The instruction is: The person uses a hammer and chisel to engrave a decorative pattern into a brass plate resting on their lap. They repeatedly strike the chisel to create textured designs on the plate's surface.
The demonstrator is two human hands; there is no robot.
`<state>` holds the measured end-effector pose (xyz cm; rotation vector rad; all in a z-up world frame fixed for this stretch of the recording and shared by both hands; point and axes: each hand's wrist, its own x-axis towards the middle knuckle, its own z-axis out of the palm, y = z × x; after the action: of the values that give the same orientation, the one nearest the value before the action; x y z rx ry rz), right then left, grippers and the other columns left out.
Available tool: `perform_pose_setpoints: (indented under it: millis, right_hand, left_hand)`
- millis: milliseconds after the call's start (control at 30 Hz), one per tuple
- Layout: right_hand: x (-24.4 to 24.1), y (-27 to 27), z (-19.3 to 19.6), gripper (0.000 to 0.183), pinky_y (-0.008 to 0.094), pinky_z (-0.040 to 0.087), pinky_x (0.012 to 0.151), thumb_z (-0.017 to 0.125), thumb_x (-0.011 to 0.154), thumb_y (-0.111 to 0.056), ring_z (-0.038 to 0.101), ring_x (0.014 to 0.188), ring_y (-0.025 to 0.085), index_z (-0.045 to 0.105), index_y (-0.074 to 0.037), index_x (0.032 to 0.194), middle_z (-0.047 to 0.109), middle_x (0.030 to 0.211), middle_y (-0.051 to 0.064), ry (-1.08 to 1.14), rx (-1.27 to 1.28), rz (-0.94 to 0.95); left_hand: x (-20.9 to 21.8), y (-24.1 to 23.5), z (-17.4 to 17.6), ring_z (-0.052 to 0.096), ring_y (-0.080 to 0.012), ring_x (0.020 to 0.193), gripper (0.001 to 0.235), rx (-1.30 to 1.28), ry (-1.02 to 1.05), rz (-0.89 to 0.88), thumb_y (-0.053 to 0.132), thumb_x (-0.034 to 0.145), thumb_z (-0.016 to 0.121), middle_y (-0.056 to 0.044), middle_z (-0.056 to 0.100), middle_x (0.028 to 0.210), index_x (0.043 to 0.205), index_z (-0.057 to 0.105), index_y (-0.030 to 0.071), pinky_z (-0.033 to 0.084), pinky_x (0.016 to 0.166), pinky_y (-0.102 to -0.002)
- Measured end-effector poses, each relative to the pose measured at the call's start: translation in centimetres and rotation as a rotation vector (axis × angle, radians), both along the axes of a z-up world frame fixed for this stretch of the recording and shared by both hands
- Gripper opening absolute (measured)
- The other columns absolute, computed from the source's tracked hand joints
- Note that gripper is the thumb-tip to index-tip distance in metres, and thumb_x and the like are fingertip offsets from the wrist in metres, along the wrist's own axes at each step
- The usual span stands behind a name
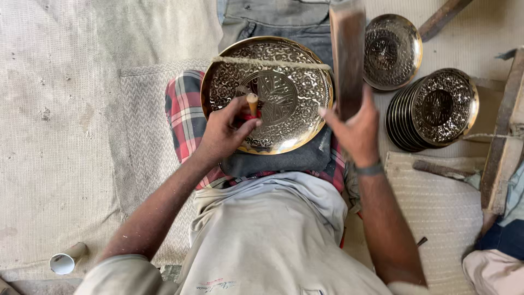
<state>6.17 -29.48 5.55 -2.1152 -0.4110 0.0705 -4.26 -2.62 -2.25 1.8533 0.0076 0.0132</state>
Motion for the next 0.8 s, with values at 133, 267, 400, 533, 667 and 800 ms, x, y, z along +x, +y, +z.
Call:
perform_pose_setpoints:
  millis: [133, 267, 400, 533, 667, 800]
  right_hand:
    - [0.3, -0.8, -1.3, 0.063, 0.035, 0.056, 0.103, 0.088, 0.087, -0.008, 0.069, 0.113, 0.020, 0.053, 0.001, 0.138, 0.070, 0.124, 0.014, -0.111, -0.028, 0.024]
    - [2.5, -3.2, -2.1, 0.063, 0.037, 0.052, 0.107, 0.089, 0.087, -0.004, 0.067, 0.120, 0.024, 0.053, 0.003, 0.139, 0.068, 0.128, 0.015, -0.130, -0.052, 0.199]
    - [-0.8, -6.0, -2.7, 0.062, 0.034, 0.055, 0.090, 0.089, 0.084, -0.008, 0.064, 0.095, 0.018, 0.052, 0.000, 0.134, 0.065, 0.105, 0.010, 0.213, 0.165, -0.015]
    - [-6.5, -10.4, -3.2, 0.059, 0.037, 0.055, 0.091, 0.083, 0.078, -0.002, 0.074, 0.099, 0.023, 0.058, 0.002, 0.131, 0.075, 0.108, 0.014, 0.064, -0.406, -0.190]
    - [-10.7, -13.9, -2.9, 0.063, 0.037, 0.056, 0.090, 0.082, 0.077, 0.001, 0.070, 0.104, 0.023, 0.057, 0.004, 0.135, 0.072, 0.111, 0.018, -0.046, -0.521, -0.194]
    - [-13.3, -15.1, -3.1, 0.047, 0.033, 0.056, 0.088, 0.080, 0.087, 0.003, 0.068, 0.094, 0.014, 0.054, 0.000, 0.127, 0.071, 0.103, 0.007, 0.093, -0.063, -0.317]
  left_hand:
    - [0.1, -1.0, 0.2, 0.076, -0.0173, 0.096, 0.053, -0.050, 0.030, -0.131, 0.017, 0.091, 0.079, -0.010, 0.077, 0.107, 0.137, 0.056, 0.006, 0.063, 0.086, -0.032]
    - [1.9, -3.6, 0.3, 0.077, -0.0171, 0.096, 0.053, -0.195, 0.042, -0.355, 0.016, 0.092, 0.077, -0.007, 0.077, 0.105, 0.139, 0.054, 0.008, 0.063, 0.087, -0.031]
    - [5.5, -6.4, 0.2, 0.077, -0.0186, 0.089, 0.053, -0.087, -0.106, -0.585, 0.014, 0.089, 0.083, -0.008, 0.077, 0.097, 0.134, 0.056, 0.008, 0.061, 0.079, -0.034]
    - [7.4, -7.6, -0.8, 0.077, -0.0187, 0.086, 0.054, -0.170, -0.064, -0.803, 0.010, 0.089, 0.079, -0.007, 0.078, 0.095, 0.138, 0.057, 0.010, 0.061, 0.079, -0.036]
    - [8.1, -8.2, -1.9, 0.077, -0.0187, 0.089, 0.058, -0.176, -0.076, -0.895, 0.012, 0.088, 0.079, -0.008, 0.077, 0.098, 0.142, 0.056, 0.013, 0.061, 0.080, -0.036]
    - [8.6, -8.2, -2.2, 0.075, -0.0203, 0.088, 0.063, -0.131, -0.045, -0.948, 0.013, 0.087, 0.079, -0.010, 0.077, 0.098, 0.145, 0.054, 0.016, 0.059, 0.077, -0.037]
